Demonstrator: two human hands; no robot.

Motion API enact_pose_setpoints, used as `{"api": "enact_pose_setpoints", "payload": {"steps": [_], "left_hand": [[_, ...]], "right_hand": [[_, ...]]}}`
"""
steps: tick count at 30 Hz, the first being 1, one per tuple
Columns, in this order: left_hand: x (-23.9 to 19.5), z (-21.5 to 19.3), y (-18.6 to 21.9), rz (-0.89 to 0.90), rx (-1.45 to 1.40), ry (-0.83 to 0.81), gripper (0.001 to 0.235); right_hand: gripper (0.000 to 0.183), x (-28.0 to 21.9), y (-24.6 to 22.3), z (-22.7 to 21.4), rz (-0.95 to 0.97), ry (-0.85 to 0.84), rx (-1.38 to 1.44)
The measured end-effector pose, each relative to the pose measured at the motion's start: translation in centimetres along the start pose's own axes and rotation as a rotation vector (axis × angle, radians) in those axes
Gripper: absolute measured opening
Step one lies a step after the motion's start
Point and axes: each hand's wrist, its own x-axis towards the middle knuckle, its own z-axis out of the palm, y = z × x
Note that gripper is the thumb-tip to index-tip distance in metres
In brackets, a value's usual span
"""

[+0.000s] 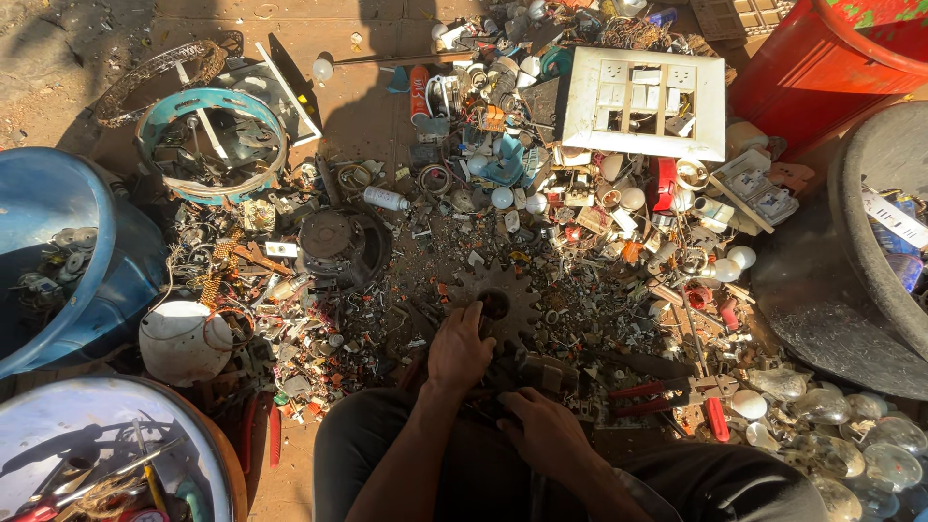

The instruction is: The person sits on the ground and uses a hammer and pliers to dismantle a metal gear-like object. They repeatedly strike the object with the hammer to break it apart and use pliers to pull off pieces. The person works on the object continuously, separating fragments and discarding them into the surrounding pile of scrap.

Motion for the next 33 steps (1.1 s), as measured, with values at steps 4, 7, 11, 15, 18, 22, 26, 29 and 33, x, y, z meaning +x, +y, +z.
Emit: {"api": "enact_pose_setpoints", "payload": {"steps": [4, 7, 11, 15, 18, 22, 26, 29, 33], "left_hand": [[-0.1, -0.2, 0.4, -0.001, 0.02, 0.013, 0.065], [-0.2, -0.3, 0.7, -0.057, 0.065, 0.003, 0.064], [-0.2, -0.2, 0.7, -0.097, 0.014, -0.023, 0.072], [-0.3, -0.9, 1.3, -0.089, -0.011, -0.02, 0.081], [-0.9, -2.9, 1.7, 0.024, -0.144, 0.106, 0.09], [-1.4, -8.3, 0.1, -0.318, -0.425, -0.078, 0.057], [-0.1, -11.7, -3.5, -0.634, -0.243, 0.154, 0.039], [1.4, -9.4, -4.8, -0.512, -0.141, 0.313, 0.025], [4.1, -4.1, -6.3, -0.702, -0.044, 0.121, 0.039]], "right_hand": [[0.042, 0.1, -0.2, 0.2, 0.006, -0.039, -0.026], [0.042, 0.4, -0.4, 0.1, 0.002, -0.05, -0.024], [0.042, 0.5, -0.7, 0.2, 0.015, -0.099, -0.04], [0.042, 0.6, -1.0, 0.2, 0.007, -0.102, -0.038], [0.042, 0.5, -0.6, 0.5, -0.01, -0.079, -0.04], [0.032, 0.9, 0.9, 1.4, 0.019, -0.018, -0.024], [0.02, 1.4, 2.5, 2.7, 0.032, 0.107, 0.121], [0.024, 1.9, 2.9, 3.0, -0.006, 0.19, 0.173], [0.037, 2.0, 2.8, 2.5, 0.109, 0.178, 0.13]]}}
